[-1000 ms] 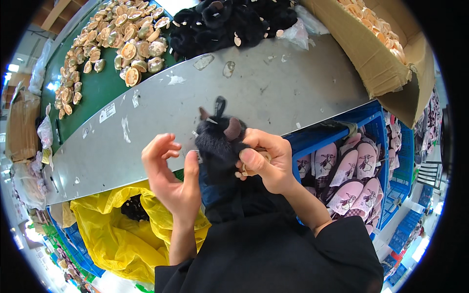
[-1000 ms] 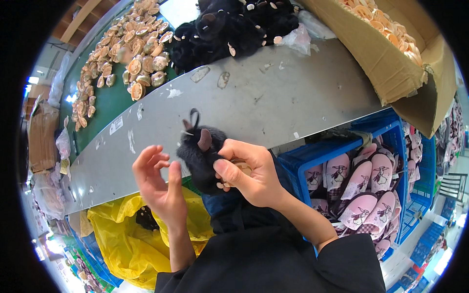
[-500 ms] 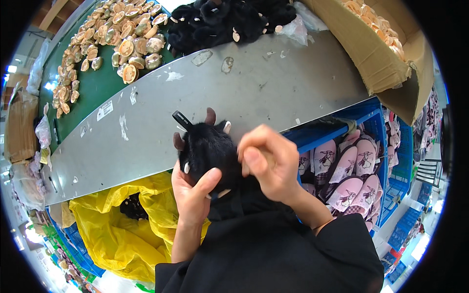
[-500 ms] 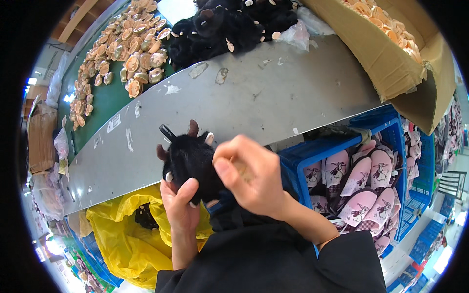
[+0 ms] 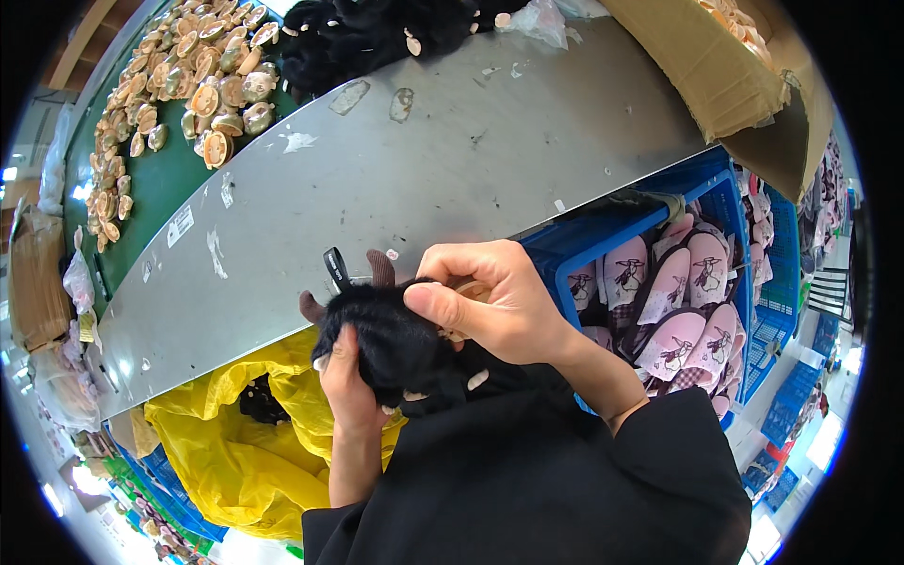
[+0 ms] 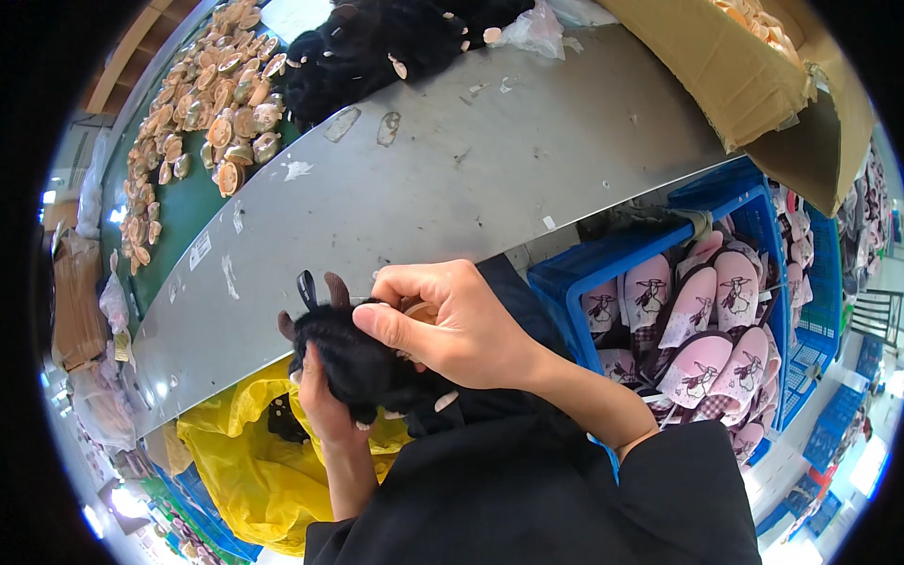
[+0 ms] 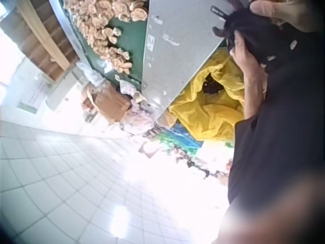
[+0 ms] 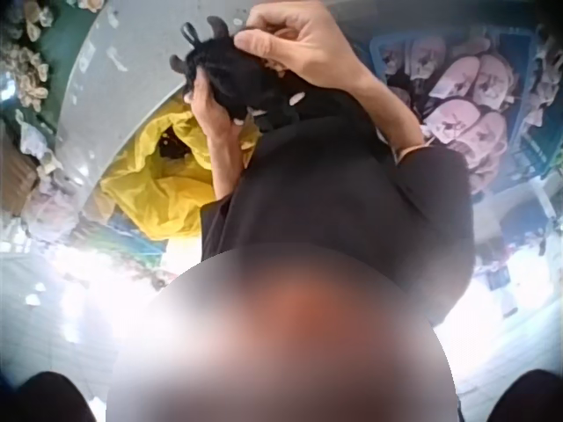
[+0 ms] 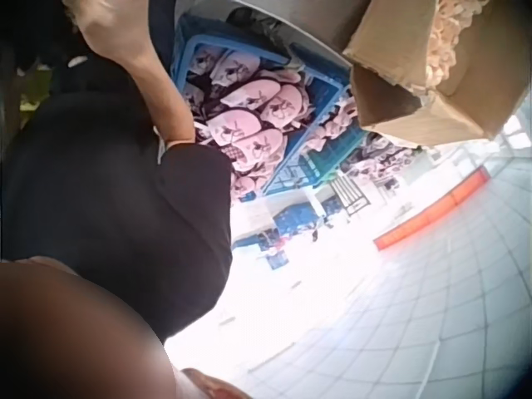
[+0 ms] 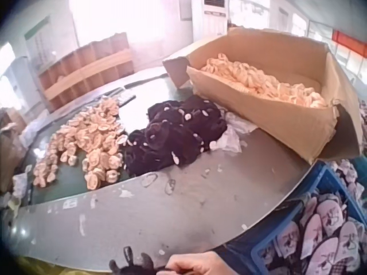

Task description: The person attaches a beige circular sole to a black fuzzy slipper upper by hand. They repeatedly pick up a slipper upper, insert the sole, and place the assembled slipper into a yellow bag. The process is repeated for multiple units.

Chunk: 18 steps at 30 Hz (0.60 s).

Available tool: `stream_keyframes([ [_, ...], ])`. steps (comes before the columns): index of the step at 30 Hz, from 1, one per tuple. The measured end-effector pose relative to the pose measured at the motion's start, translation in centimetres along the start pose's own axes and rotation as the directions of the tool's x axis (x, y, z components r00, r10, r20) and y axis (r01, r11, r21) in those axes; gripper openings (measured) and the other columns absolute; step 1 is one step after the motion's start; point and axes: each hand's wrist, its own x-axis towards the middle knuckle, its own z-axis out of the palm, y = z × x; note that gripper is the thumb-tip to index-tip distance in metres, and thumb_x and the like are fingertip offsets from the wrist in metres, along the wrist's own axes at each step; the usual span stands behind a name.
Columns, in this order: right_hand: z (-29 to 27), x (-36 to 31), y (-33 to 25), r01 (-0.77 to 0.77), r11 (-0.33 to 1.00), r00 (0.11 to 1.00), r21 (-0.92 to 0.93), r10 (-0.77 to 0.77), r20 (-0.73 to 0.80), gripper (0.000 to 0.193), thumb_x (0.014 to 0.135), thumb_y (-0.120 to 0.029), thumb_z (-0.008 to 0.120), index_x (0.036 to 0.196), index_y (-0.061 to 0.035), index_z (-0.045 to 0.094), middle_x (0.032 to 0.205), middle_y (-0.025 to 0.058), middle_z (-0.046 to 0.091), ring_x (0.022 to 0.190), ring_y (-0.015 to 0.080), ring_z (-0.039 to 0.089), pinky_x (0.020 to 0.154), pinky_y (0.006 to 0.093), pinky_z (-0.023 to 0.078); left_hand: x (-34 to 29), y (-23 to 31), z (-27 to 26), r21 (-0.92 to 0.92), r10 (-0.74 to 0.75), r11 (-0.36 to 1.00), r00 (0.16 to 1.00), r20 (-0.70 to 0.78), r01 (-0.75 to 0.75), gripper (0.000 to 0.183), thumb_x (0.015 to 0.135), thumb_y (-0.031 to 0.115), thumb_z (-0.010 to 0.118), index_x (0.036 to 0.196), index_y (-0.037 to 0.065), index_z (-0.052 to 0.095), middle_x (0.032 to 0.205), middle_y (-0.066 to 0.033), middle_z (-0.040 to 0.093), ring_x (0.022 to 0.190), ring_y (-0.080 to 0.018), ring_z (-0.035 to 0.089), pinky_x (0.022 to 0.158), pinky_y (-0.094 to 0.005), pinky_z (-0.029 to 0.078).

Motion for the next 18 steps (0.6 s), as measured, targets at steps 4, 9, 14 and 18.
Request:
stream_keyframes([
  [4,0.0,0.0,0.3,0.032,0.999,0.999,-0.042,-0.033,-0.007,0.022,0.101,-0.015,0.067,0.085,-0.0017,0.060,0.071,-0.0038,0.055,0.062,0.0007,0.051,0.054,0.0191,0.042,-0.4,-0.2,-0.3,0.046,0.025,0.999,1.000,0.006,-0.025,0.055,0.105,0.031,0.054,0.143,-0.007,0.043,0.142,-0.0189,0.054,0.129,-0.0305,0.056,0.111,-0.0415,0.044],
  [9,0.2,0.1,-0.3,0.056,0.993,0.996,-0.100,-0.063,-0.064,0.027,0.100,-0.013,0.067,0.080,0.0024,0.056,0.068,-0.0009,0.057,0.063,0.0021,0.054,0.054,0.0221,0.045,-0.6,-1.1,-1.0,-0.004,0.051,0.999,0.999,-0.001,-0.051,0.061,0.103,0.037,0.059,0.144,-0.005,0.042,0.143,-0.0166,0.053,0.132,-0.0298,0.053,0.114,-0.0421,0.041],
  [14,0.3,-0.2,-1.0,0.061,0.993,0.993,-0.104,-0.071,-0.095,0.026,0.099,-0.012,0.067,0.081,0.0026,0.057,0.071,0.0004,0.058,0.067,0.0023,0.058,0.058,0.0221,0.049,-1.0,-2.0,-2.7,-0.059,-0.005,0.998,0.998,0.069,0.009,0.069,0.099,0.043,0.063,0.149,0.002,0.038,0.146,-0.0144,0.052,0.127,-0.0315,0.058,0.107,-0.0470,0.048],
  [18,0.4,-0.2,-0.1,0.094,0.987,0.989,-0.128,-0.107,-0.105,0.022,0.098,-0.009,0.068,0.083,0.0026,0.058,0.072,0.0033,0.057,0.063,0.0054,0.056,0.056,0.0231,0.047,-0.7,-1.5,-1.4,0.028,-0.002,1.000,0.989,0.150,-0.002,0.085,0.089,0.038,0.075,0.154,0.008,0.029,0.141,-0.0136,0.054,0.124,-0.0307,0.060,0.105,-0.0472,0.052],
])
